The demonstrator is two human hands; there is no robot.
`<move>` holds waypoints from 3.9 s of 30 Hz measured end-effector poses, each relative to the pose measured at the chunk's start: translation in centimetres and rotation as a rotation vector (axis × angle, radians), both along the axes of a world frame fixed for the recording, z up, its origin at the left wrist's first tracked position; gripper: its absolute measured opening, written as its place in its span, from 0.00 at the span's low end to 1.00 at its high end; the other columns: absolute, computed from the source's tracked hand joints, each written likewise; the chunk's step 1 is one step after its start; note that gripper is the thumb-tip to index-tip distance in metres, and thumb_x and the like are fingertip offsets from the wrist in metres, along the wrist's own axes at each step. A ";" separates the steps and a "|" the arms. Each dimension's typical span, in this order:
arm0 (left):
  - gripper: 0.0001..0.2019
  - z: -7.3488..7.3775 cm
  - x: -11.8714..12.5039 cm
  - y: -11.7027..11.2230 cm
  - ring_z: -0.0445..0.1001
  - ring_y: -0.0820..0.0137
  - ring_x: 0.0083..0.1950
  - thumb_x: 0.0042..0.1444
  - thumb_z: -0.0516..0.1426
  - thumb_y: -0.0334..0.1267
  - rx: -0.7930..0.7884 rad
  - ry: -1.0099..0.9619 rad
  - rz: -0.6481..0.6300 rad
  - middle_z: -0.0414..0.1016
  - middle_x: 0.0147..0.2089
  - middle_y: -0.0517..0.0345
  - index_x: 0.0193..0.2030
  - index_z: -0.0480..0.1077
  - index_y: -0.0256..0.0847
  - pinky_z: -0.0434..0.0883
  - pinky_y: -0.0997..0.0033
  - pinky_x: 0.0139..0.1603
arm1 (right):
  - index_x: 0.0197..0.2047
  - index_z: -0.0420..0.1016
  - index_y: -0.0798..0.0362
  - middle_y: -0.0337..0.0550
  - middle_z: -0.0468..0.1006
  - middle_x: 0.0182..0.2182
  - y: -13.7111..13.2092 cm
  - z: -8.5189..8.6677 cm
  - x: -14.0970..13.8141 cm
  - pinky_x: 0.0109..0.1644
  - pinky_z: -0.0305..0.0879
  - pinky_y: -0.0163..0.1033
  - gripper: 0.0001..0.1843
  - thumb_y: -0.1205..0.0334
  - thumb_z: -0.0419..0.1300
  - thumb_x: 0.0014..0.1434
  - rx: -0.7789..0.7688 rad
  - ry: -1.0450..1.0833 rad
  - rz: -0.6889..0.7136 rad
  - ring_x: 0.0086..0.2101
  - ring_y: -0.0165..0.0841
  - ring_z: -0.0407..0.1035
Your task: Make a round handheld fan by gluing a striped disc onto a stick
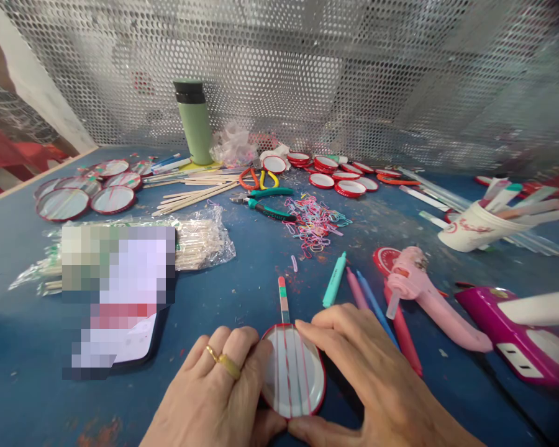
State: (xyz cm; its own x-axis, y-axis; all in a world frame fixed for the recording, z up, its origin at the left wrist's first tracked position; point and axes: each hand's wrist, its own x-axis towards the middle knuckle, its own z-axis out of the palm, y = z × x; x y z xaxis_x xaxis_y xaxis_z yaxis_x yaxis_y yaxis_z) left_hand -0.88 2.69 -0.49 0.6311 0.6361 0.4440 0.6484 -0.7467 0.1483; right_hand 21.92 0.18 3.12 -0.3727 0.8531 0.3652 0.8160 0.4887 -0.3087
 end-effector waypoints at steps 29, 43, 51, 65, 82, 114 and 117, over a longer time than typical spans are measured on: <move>0.19 -0.2 -0.2 0.4 0.73 0.65 0.47 0.66 0.51 0.48 -0.005 -0.027 -0.040 0.73 0.48 0.54 0.60 0.68 0.47 0.74 0.69 0.49 | 0.53 0.74 0.52 0.46 0.76 0.40 -0.1 -0.6 0.2 0.42 0.67 0.44 0.29 0.43 0.67 0.55 -0.017 -0.057 -0.023 0.39 0.38 0.71; 0.18 -0.5 -0.3 0.5 0.74 0.66 0.45 0.65 0.52 0.51 0.032 0.017 -0.032 0.74 0.48 0.53 0.56 0.71 0.45 0.76 0.70 0.47 | 0.54 0.73 0.52 0.46 0.76 0.41 -0.2 -0.4 0.6 0.44 0.67 0.44 0.30 0.40 0.65 0.57 -0.053 -0.066 -0.004 0.40 0.38 0.70; 0.19 -0.4 -0.2 0.4 0.73 0.67 0.45 0.66 0.52 0.51 0.017 0.007 -0.039 0.73 0.48 0.54 0.57 0.70 0.44 0.74 0.72 0.45 | 0.53 0.75 0.54 0.46 0.76 0.39 0.0 -0.7 0.4 0.42 0.66 0.43 0.31 0.38 0.64 0.56 -0.020 -0.054 0.001 0.38 0.37 0.70; 0.20 -0.2 0.0 0.8 0.73 0.68 0.41 0.65 0.52 0.53 0.087 0.073 -0.055 0.76 0.46 0.54 0.54 0.71 0.41 0.72 0.72 0.40 | 0.53 0.75 0.53 0.46 0.77 0.39 0.1 -0.5 0.4 0.40 0.66 0.44 0.32 0.37 0.64 0.57 -0.037 -0.037 -0.008 0.37 0.38 0.70; 0.21 -0.7 -0.2 0.9 0.73 0.68 0.40 0.66 0.50 0.54 0.119 0.055 -0.074 0.75 0.45 0.53 0.52 0.73 0.41 0.71 0.71 0.38 | 0.56 0.74 0.52 0.47 0.76 0.41 -0.3 -1.2 0.8 0.42 0.67 0.44 0.29 0.42 0.64 0.58 -0.052 -0.085 -0.010 0.40 0.39 0.71; 0.21 -0.4 -0.4 0.7 0.73 0.68 0.42 0.65 0.52 0.53 0.090 0.101 -0.067 0.75 0.47 0.52 0.55 0.72 0.41 0.73 0.73 0.40 | 0.55 0.75 0.52 0.48 0.75 0.41 -0.2 -0.9 0.8 0.43 0.66 0.44 0.32 0.38 0.63 0.57 -0.060 -0.099 0.004 0.39 0.39 0.70; 0.20 -0.4 -0.4 0.7 0.73 0.68 0.41 0.66 0.52 0.52 0.083 0.091 -0.058 0.75 0.47 0.52 0.55 0.72 0.42 0.73 0.73 0.40 | 0.56 0.75 0.52 0.48 0.75 0.41 -0.2 -0.9 0.7 0.43 0.66 0.44 0.31 0.39 0.64 0.57 -0.063 -0.078 -0.001 0.39 0.39 0.70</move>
State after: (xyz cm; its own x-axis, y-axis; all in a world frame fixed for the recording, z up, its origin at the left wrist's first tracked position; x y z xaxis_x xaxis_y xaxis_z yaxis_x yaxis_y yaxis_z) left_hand -1.25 3.34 -0.93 0.7060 0.5607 0.4326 0.6113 -0.7909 0.0274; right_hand 22.66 -0.04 2.19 -0.3971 0.8739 0.2805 0.8394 0.4694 -0.2740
